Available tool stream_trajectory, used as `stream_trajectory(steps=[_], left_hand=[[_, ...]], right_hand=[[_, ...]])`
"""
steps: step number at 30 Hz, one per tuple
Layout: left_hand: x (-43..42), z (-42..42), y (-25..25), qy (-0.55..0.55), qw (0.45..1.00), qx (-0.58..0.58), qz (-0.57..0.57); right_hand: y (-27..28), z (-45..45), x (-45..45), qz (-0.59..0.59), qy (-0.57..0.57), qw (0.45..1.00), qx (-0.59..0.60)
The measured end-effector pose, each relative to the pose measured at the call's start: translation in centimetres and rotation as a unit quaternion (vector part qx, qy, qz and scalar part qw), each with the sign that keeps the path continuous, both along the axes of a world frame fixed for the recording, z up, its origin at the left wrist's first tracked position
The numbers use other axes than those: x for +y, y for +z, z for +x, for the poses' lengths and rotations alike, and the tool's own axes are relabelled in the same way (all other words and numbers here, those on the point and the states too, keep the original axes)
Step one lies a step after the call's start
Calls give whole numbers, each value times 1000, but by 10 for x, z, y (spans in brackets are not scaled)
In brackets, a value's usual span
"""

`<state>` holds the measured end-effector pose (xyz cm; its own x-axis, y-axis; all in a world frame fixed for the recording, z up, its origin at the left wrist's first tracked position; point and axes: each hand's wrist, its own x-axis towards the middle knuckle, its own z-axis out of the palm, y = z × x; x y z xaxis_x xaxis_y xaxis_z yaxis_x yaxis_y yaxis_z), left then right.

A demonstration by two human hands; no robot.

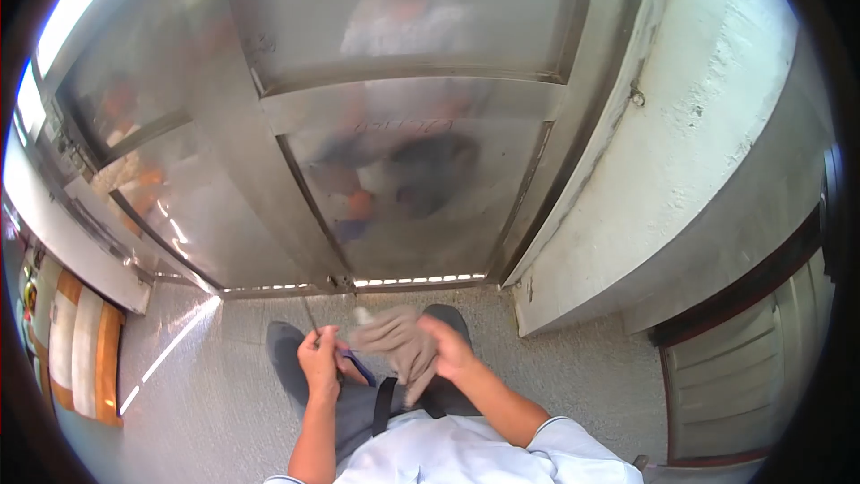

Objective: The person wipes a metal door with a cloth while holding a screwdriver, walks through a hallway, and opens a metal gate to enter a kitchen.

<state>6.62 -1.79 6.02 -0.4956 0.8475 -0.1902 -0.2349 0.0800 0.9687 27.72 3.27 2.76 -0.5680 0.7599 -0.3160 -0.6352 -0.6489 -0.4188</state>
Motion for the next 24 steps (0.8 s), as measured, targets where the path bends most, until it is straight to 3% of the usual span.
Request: stream_trajectory(steps=[2, 7, 9, 10, 12, 13, 15, 16, 18, 19, 21, 24], left_hand=[[1, -20, -10, 35, 999, 18, 30], [2, -59, -35, 44, 998, 23, 40], [6, -61, -34, 48, 998, 6, 31], [6, -62, -34, 46, 998, 6, 31], [6, -62, -39, 26, 999, 35, 4], [3, -61, -40, 24, 999, 33, 5], [-1, -60, -39, 6, 997, 72, -17], [0, -60, -39, 6, 997, 70, -16], [-4, -56, -42, 31, 996, 82, -21], [-4, -57, -44, 26, 996, 85, -18], [-4, -54, -42, 21, 996, 88, -26], [9, -48, -36, -1, 995, 95, -27]], right_hand=[[41, 23, 22, -21, -123, 990, 63], [117, 66, 105, 206, -352, 908, 92], [132, 72, 142, 316, -440, 841, -16], [135, 72, 162, 316, -442, 840, -16], [137, 70, 199, 307, -534, 777, -134], [141, 67, 209, 308, -535, 775, -135], [146, 61, 226, 290, -574, 684, -344], [146, 61, 230, 291, -574, 683, -345], [141, 63, 233, 306, -587, 616, -427], [137, 59, 234, 304, -581, 618, -433], [125, 39, 231, 364, -573, 563, -471], [116, -4, 210, 466, -437, 479, -601]])
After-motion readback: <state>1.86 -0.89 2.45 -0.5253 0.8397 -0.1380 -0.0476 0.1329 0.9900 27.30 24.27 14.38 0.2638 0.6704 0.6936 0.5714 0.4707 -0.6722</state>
